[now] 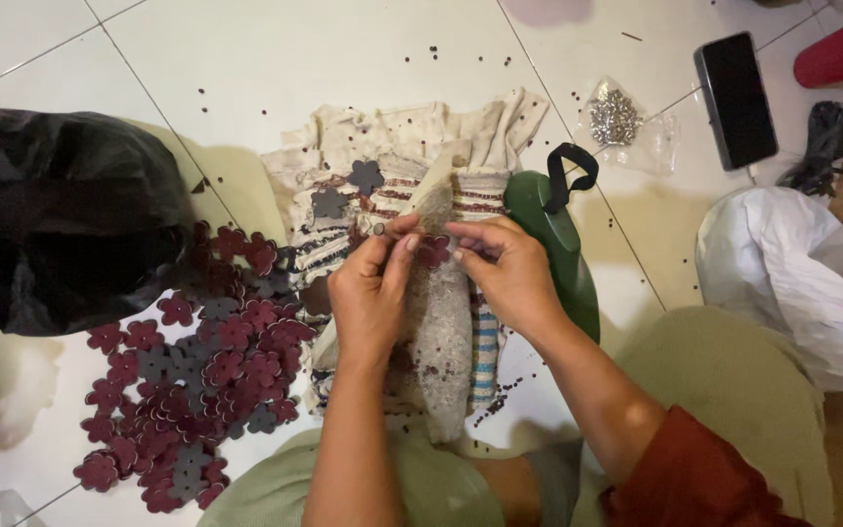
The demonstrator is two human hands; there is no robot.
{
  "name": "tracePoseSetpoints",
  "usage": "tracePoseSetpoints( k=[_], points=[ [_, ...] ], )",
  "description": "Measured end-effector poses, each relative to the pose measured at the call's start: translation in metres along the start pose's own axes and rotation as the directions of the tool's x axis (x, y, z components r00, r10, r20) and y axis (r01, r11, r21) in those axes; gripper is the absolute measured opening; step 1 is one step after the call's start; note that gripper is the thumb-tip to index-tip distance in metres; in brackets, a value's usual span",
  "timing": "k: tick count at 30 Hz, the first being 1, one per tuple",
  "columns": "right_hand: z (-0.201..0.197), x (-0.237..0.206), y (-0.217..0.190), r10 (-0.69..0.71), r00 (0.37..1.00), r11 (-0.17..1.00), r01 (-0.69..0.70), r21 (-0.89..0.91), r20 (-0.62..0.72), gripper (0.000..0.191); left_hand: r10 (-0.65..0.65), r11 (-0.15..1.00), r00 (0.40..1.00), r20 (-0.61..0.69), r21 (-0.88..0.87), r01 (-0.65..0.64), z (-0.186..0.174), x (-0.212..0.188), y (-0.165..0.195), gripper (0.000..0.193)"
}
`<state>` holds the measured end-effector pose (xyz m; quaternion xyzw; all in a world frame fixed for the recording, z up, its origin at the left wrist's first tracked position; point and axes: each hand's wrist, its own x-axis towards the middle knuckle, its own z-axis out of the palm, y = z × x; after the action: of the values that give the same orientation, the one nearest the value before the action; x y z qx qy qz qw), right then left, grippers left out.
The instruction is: The person sits on the floor and decorates a fabric shoe upper, using a small stick to apply glue and pressing flower-shaped sequin cutouts onto the upper one at a time. They occasionally reposition the green shoe and pick new cutouts from the pile beside them.
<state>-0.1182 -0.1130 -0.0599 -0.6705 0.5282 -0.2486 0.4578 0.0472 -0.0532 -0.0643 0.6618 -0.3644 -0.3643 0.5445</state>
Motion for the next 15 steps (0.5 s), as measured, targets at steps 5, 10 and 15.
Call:
tracePoseSetpoints(
  k=[5, 10, 15],
  points=[
    [-0.001, 0.0, 0.0, 0.014, 1.0, 1.0, -0.014, 0.013, -0.003, 0.031, 0.026, 0.998, 1.0, -0.006, 0.06, -0.026, 0.001, 0.0, 0.003, 0.013],
    [-0.001, 0.0, -0.008, -0.005, 1.0, 0.999, 0.005, -0.038, -0.007, 0.03, 0.025, 0.987, 1.0, -0.008, 0.158, -0.024, 0.001, 0.001, 0.005, 0.012],
    [-0.002, 0.0, -0.014, 0.03, 1.0, 0.997, -0.03, -0.066, -0.009, 0.03, 0.019, 0.993, 1.0, -0.01, 0.116, -0.018, 0.002, 0.001, 0.007, 0.012]
  ],
)
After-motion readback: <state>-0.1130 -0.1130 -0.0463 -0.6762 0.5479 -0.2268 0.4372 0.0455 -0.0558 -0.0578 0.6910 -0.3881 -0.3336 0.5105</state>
